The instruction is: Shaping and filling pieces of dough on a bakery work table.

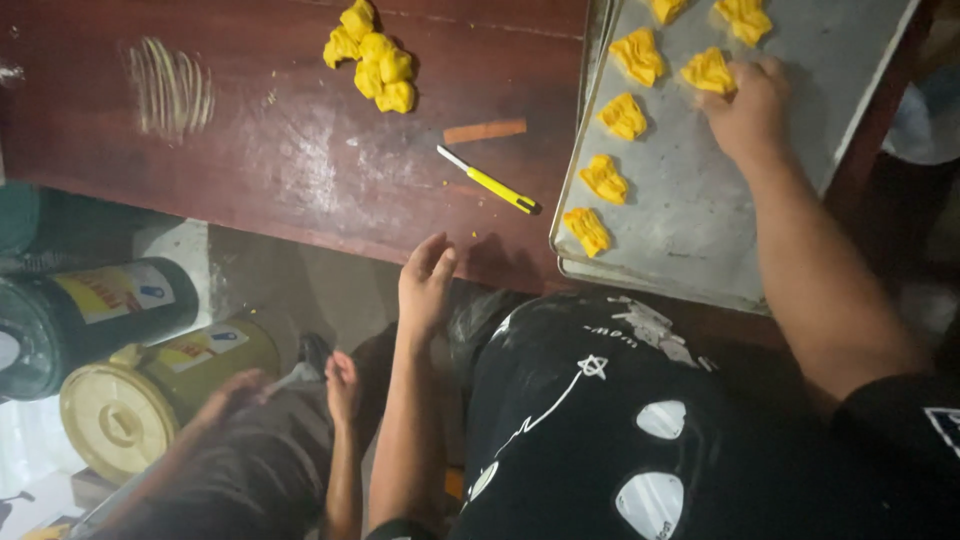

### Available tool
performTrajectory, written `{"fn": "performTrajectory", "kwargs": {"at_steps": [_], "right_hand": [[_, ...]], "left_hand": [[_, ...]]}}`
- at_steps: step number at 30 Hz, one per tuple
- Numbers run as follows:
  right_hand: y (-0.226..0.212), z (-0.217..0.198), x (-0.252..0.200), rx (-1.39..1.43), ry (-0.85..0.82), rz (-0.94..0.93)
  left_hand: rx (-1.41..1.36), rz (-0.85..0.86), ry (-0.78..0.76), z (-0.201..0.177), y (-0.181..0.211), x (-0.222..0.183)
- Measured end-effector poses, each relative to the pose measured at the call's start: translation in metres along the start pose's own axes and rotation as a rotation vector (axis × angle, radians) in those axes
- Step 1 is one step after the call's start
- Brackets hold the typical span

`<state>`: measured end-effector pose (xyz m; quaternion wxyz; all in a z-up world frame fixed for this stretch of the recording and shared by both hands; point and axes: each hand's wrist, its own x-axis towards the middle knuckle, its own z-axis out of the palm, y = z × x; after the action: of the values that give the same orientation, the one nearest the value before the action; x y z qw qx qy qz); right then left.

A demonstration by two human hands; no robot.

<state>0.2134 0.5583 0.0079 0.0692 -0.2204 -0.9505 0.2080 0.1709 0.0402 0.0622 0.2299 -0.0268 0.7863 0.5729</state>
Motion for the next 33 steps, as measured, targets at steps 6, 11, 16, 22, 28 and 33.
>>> {"fn": "performTrajectory", "kwargs": {"at_steps": [6,11,16,22,28,33], "right_hand": [[-0.015,-0.012,-0.013,0.010,0.039,0.101],[-0.009,0.015,-0.046,0.189,0.126,0.004],[-0.093,0.012,-0.089,0.042,-0.033,-0.123],[-0.238,0.037,-0.111,0.359,-0.159,-0.387],[-0.285,0.079,-0.102,0.081,-0.143,-0.313],[-0.334,0.108,-0.091,-0.161,-0.200,-0.215]], "left_hand": [[-0.098,-0.035,0.035,-0.008,-0.036,-0.005],[0.083,0.092,0.179,-0.009,-0.045,-0.001],[0.338,0.319,0.160,-0.004,-0.020,0.023],[0.313,0.370,0.161,-0.045,-0.017,0.119],[0.186,0.491,0.344,-0.087,-0.024,0.324],[0.309,0.677,0.315,-0.083,-0.024,0.436]]}}
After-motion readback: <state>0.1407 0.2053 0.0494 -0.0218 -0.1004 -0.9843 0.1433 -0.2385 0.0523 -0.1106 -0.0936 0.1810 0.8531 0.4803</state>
